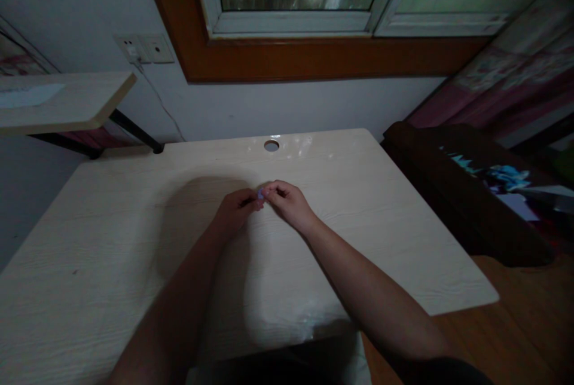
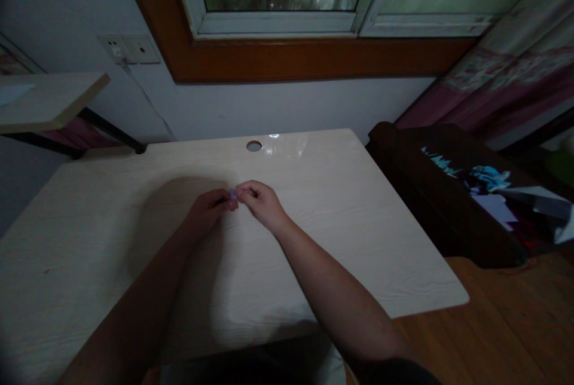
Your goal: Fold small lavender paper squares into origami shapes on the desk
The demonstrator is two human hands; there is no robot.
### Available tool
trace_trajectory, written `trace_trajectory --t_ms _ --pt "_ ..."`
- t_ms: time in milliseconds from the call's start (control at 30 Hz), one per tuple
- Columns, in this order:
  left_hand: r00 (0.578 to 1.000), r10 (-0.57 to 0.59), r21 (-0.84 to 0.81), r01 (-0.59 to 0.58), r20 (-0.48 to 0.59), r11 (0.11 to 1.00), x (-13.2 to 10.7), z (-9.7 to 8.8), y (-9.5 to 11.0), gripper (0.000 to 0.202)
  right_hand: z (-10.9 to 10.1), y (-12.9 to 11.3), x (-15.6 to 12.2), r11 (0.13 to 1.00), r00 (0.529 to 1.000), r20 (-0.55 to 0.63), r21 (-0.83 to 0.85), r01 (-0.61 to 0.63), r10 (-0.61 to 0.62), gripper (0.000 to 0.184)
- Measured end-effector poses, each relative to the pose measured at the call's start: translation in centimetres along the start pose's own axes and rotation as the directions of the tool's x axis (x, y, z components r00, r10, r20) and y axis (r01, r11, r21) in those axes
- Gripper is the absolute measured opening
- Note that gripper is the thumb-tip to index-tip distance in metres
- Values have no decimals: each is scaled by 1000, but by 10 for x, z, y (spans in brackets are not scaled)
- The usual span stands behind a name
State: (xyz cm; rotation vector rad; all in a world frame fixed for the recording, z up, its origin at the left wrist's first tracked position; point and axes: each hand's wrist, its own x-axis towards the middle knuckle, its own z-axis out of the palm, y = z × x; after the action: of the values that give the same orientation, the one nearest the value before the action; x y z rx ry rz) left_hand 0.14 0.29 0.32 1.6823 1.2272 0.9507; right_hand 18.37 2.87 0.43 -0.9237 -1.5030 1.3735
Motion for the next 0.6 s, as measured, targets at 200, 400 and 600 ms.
trace_trajectory --t_ms 200,400,600 --pt "1000 -8 92 11 -29 996 1 1 4 26 0 6 1 997 999 -24 -72 28 -30 26" --pt "999 -37 86 40 -31 995 0 0 8 28 1 5 -1 990 999 -16 -131 42 -44 25" --pt "999 -34 74 37 -42 997 0 -1 6 29 2 4 -1 989 999 -20 -139 40 -43 23"
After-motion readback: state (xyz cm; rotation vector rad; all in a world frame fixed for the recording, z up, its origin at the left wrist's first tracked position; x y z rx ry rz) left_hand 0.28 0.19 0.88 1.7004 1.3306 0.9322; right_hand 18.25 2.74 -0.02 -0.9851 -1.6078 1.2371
